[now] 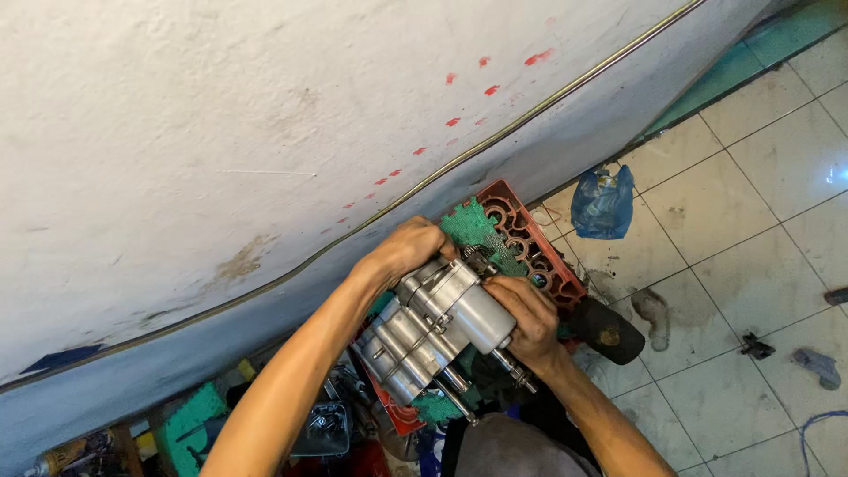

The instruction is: The person works on a disassembled engine block placed on a crate. They use a T-handle wrench to tighten bolts on the engine and occasionally use a hammer to tap the tool or engine parts.

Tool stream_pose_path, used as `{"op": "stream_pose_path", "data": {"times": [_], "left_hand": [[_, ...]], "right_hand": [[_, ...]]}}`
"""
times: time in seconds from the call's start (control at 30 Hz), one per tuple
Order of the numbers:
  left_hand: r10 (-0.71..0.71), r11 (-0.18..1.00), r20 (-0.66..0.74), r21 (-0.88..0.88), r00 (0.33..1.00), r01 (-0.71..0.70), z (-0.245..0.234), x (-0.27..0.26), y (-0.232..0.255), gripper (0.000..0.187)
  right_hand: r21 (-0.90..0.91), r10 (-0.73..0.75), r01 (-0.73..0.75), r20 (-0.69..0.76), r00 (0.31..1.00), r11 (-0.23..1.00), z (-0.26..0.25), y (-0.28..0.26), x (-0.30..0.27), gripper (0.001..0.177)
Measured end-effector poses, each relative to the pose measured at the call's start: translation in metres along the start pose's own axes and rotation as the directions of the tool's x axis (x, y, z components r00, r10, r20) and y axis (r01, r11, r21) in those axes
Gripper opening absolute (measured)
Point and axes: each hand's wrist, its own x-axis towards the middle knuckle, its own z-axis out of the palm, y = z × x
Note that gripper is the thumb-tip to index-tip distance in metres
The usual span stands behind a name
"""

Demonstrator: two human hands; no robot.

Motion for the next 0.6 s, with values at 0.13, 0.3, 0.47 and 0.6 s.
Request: {"op": "stream_pose_path", "data": {"times": [0.13,0.3,0.47,0.6], "left_hand": [[0.047,0.999,-0.016,-0.003,0.999,-0.047,0.003,0.013,-0.006,0.028],[0.241,0.962,-0.032,0.141,0.970,-0.235,0.011,0.042,-0.024,0.034],[0.390,0.919,-0.370,0.093,0.843,-0.384,0.005,-0.024,-0.041,0.032],[0.482,0.705,-0.725,-0.014,0.493,-0.709,0.016,-0.110,-0.100,0.024]], "right_hand": [[-0.021,-0.040,0.040,0.029,0.999,0.999,0.000,0.005,-0.002,0.050],[-0.126,0.067,-0.061,0.047,0.997,0.990,-0.001,0.007,-0.009,0.042],[-0.145,0.114,-0.107,0.044,0.992,0.984,-0.022,-0.010,-0.013,0.040],[-0.078,0.196,-0.200,-0.060,0.979,0.977,-0.037,0.009,-0.061,0.014]]}}
